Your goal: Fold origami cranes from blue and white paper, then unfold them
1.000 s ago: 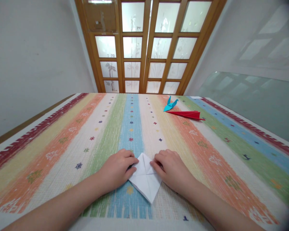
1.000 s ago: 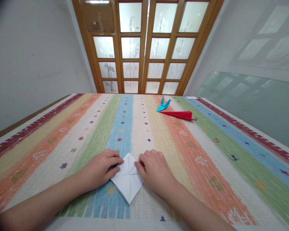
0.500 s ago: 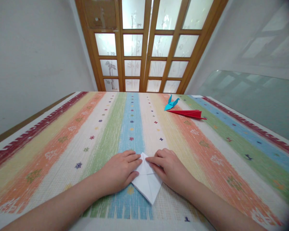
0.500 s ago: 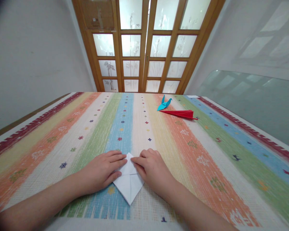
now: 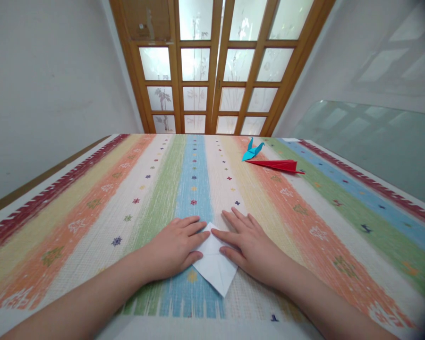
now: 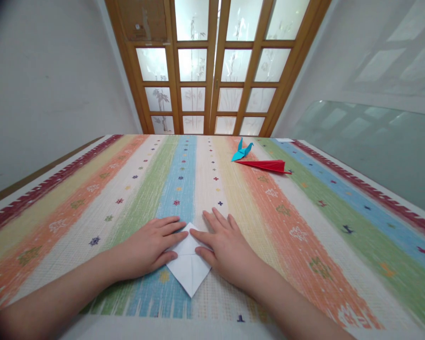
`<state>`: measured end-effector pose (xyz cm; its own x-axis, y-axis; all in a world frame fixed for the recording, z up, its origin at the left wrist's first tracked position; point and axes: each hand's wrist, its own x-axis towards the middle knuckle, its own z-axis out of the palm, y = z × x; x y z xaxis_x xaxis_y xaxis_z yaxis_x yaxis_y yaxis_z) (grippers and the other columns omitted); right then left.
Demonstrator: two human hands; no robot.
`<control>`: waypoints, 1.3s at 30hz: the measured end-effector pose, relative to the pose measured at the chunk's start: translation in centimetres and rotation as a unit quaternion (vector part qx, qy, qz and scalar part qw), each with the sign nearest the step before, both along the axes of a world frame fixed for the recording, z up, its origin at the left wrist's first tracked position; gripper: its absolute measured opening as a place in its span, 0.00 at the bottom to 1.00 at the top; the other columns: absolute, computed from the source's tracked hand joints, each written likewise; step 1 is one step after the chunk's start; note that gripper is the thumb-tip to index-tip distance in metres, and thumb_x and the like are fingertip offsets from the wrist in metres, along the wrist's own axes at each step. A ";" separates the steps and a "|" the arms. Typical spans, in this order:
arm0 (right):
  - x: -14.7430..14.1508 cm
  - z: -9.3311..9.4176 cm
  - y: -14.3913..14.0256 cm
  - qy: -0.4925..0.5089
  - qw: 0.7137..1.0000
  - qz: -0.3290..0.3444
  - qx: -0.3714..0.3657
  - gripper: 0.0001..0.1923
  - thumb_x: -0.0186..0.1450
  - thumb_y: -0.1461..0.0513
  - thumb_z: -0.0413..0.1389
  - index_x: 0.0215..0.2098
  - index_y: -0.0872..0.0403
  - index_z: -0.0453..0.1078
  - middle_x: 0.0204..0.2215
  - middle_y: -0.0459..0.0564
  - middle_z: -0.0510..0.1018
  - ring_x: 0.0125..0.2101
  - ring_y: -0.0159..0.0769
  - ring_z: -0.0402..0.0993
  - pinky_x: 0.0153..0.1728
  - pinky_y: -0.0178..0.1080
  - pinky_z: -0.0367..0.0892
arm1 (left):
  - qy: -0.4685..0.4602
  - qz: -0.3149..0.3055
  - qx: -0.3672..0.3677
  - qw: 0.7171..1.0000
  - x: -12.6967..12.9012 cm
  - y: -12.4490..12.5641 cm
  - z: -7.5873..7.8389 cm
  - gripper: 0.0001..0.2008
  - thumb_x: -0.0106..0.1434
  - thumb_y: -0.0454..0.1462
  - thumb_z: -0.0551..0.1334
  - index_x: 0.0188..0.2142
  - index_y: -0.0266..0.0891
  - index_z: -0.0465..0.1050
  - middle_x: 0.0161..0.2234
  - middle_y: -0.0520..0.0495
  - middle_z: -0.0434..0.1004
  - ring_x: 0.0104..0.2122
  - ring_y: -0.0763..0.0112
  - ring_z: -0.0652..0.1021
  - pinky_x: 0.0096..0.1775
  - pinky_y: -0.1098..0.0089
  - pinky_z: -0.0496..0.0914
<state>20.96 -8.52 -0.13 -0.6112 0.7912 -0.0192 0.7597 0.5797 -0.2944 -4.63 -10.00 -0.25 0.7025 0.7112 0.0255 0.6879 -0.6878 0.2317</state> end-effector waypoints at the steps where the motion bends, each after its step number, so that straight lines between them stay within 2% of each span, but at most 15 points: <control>1: 0.1 0.1 0.1 -0.004 1.000 -0.002 -0.020 0.24 0.70 0.55 0.56 0.64 0.35 0.64 0.71 0.53 0.54 0.70 0.62 0.43 0.63 0.70 0.43 | -0.003 -0.001 -0.006 1.000 -0.3 0.2 0.0 0.26 0.68 0.41 0.62 0.65 0.45 0.63 0.66 0.41 0.62 0.66 0.47 0.61 0.61 0.44 0.60; 5: 0.6 0.5 0.3 -0.009 0.997 -0.003 -0.073 0.25 0.71 0.55 0.53 0.66 0.34 0.60 0.72 0.51 0.50 0.70 0.61 0.38 0.64 0.70 0.39 | -0.035 -0.004 -0.043 0.998 -1.4 0.9 0.0 0.26 0.67 0.41 0.63 0.64 0.51 0.65 0.67 0.41 0.60 0.67 0.48 0.60 0.63 0.43 0.56; 10: 1.7 0.6 0.8 -0.024 0.994 0.005 -0.105 0.25 0.72 0.58 0.51 0.66 0.32 0.59 0.73 0.50 0.46 0.71 0.59 0.35 0.64 0.70 0.38 | -0.069 -0.015 -0.073 0.995 -2.0 1.3 0.0 0.26 0.65 0.40 0.66 0.62 0.51 0.67 0.66 0.41 0.61 0.66 0.50 0.61 0.63 0.43 0.57; 14: 3.0 0.7 1.6 -0.013 0.992 0.027 -0.119 0.26 0.72 0.61 0.51 0.66 0.32 0.61 0.72 0.47 0.45 0.71 0.57 0.35 0.65 0.68 0.37 | -0.076 -0.023 -0.073 0.994 -2.1 1.4 0.1 0.22 0.66 0.40 0.65 0.59 0.52 0.71 0.66 0.42 0.63 0.65 0.51 0.63 0.63 0.44 0.57; 19: 4.0 1.1 2.2 -0.017 0.990 0.058 -0.131 0.25 0.73 0.60 0.50 0.65 0.32 0.61 0.72 0.44 0.46 0.71 0.54 0.37 0.66 0.66 0.36 | -0.065 -0.046 -0.043 0.996 -1.8 0.9 0.5 0.20 0.68 0.37 0.63 0.58 0.52 0.72 0.66 0.43 0.62 0.65 0.52 0.64 0.62 0.46 0.60; 24: 4.1 1.1 2.2 -0.019 0.989 0.070 -0.132 0.25 0.74 0.61 0.48 0.67 0.33 0.58 0.72 0.46 0.46 0.71 0.52 0.39 0.67 0.65 0.36 | -0.025 -0.077 0.012 0.997 -0.1 -0.5 1.3 0.20 0.71 0.36 0.57 0.61 0.47 0.68 0.67 0.43 0.61 0.67 0.51 0.59 0.65 0.45 0.54; 28: 4.0 1.2 2.1 -0.034 0.989 0.064 -0.132 0.25 0.74 0.60 0.47 0.67 0.35 0.58 0.72 0.48 0.45 0.71 0.52 0.39 0.66 0.64 0.36 | -0.005 -0.104 -0.028 0.994 0.9 -1.4 1.6 0.24 0.73 0.44 0.53 0.66 0.42 0.60 0.68 0.42 0.59 0.69 0.52 0.56 0.67 0.46 0.48; 32: 3.8 1.5 1.7 -0.024 0.989 0.062 -0.129 0.26 0.73 0.61 0.49 0.67 0.36 0.59 0.72 0.49 0.46 0.71 0.53 0.41 0.66 0.66 0.38 | -0.010 -0.112 -0.079 0.991 0.7 -1.5 1.4 0.41 0.66 0.56 0.59 0.70 0.38 0.52 0.69 0.35 0.54 0.68 0.48 0.58 0.67 0.46 0.50; 34: 3.6 1.6 1.5 -0.014 0.991 0.060 -0.122 0.26 0.73 0.58 0.50 0.67 0.36 0.59 0.72 0.50 0.49 0.71 0.54 0.42 0.65 0.67 0.39 | -0.013 -0.111 -0.078 0.991 0.6 -1.4 1.3 0.45 0.62 0.55 0.64 0.70 0.38 0.51 0.69 0.34 0.53 0.68 0.46 0.58 0.66 0.45 0.51; 39: 2.9 1.9 1.0 0.023 0.992 0.063 -0.105 0.23 0.72 0.53 0.51 0.65 0.39 0.64 0.69 0.50 0.58 0.70 0.55 0.46 0.66 0.67 0.40 | -0.010 -0.107 -0.045 0.993 0.6 -1.1 1.1 0.35 0.64 0.47 0.65 0.67 0.38 0.60 0.66 0.35 0.61 0.65 0.48 0.64 0.65 0.47 0.57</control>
<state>23.83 -7.55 1.78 -0.7093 0.6899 -0.1451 0.6681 0.5921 -0.4507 -4.00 -11.15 0.81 0.8379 0.5456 -0.0156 0.5225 -0.7935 0.3121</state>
